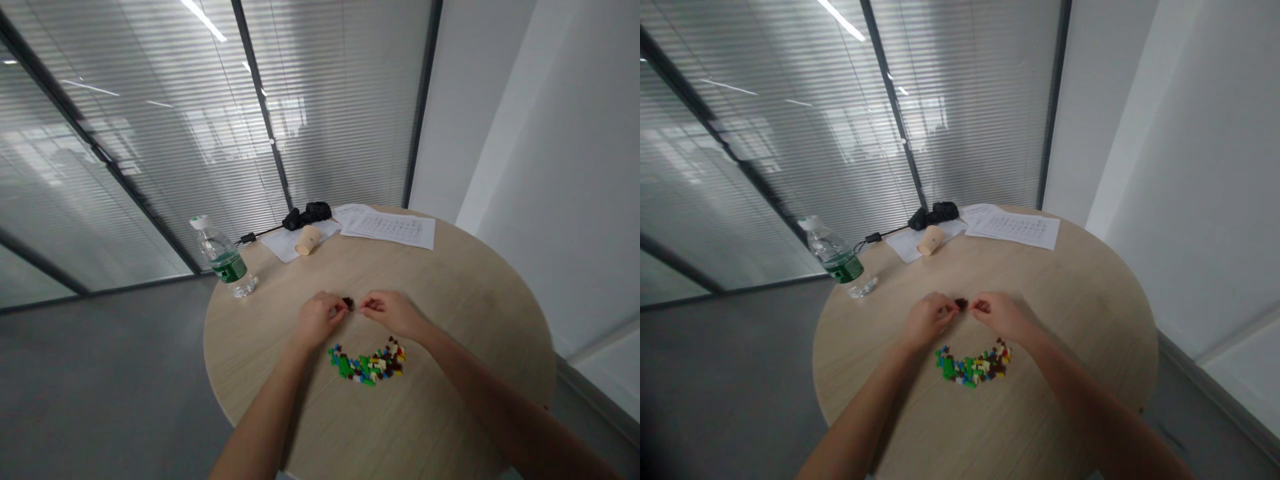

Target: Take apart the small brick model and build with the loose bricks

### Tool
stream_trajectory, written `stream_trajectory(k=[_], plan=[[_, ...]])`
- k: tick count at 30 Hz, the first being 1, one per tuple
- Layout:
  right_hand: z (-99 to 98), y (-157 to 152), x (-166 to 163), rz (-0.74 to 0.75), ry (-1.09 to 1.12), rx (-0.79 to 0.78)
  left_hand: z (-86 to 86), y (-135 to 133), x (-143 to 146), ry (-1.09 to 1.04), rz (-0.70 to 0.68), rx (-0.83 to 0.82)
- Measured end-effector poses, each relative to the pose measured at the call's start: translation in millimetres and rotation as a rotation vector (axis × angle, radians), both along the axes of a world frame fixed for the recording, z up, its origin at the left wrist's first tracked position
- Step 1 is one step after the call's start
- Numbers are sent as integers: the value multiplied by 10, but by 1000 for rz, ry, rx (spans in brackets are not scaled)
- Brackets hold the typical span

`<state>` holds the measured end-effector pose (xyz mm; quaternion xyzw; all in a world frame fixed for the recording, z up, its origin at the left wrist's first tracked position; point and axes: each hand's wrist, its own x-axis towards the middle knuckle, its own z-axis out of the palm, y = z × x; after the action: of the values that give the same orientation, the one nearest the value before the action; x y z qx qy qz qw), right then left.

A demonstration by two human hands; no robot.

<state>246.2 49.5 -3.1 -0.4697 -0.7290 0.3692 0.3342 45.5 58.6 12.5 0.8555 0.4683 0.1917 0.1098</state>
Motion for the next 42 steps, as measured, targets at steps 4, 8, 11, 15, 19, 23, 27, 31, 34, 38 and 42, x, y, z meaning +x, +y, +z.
stream_trajectory(k=[4,8,11,15,19,23,27,31,34,38,42], plan=[[93,-20,60,-37,-106,47,21,30,-39,121,110,24],[128,-37,63,-19,-147,54,-8,64,-32,192,115,36],[116,-36,54,1,-145,56,-26,74,-13,206,121,63],[104,-27,93,30,-205,41,-22,69,5,205,156,68],[109,-23,213,139,-311,-59,-2,53,14,188,186,44],[111,-26,340,223,-383,-162,8,39,4,158,193,31],[109,-43,365,226,-431,-230,8,32,-26,121,227,52],[101,-61,312,214,-447,-220,20,23,-43,92,222,43],[94,-59,278,228,-448,-165,34,14,-37,52,94,26],[107,-47,261,201,-454,-93,27,10,-16,7,-24,10],[141,-43,231,179,-398,-17,-5,14,2,-46,-77,-10]])
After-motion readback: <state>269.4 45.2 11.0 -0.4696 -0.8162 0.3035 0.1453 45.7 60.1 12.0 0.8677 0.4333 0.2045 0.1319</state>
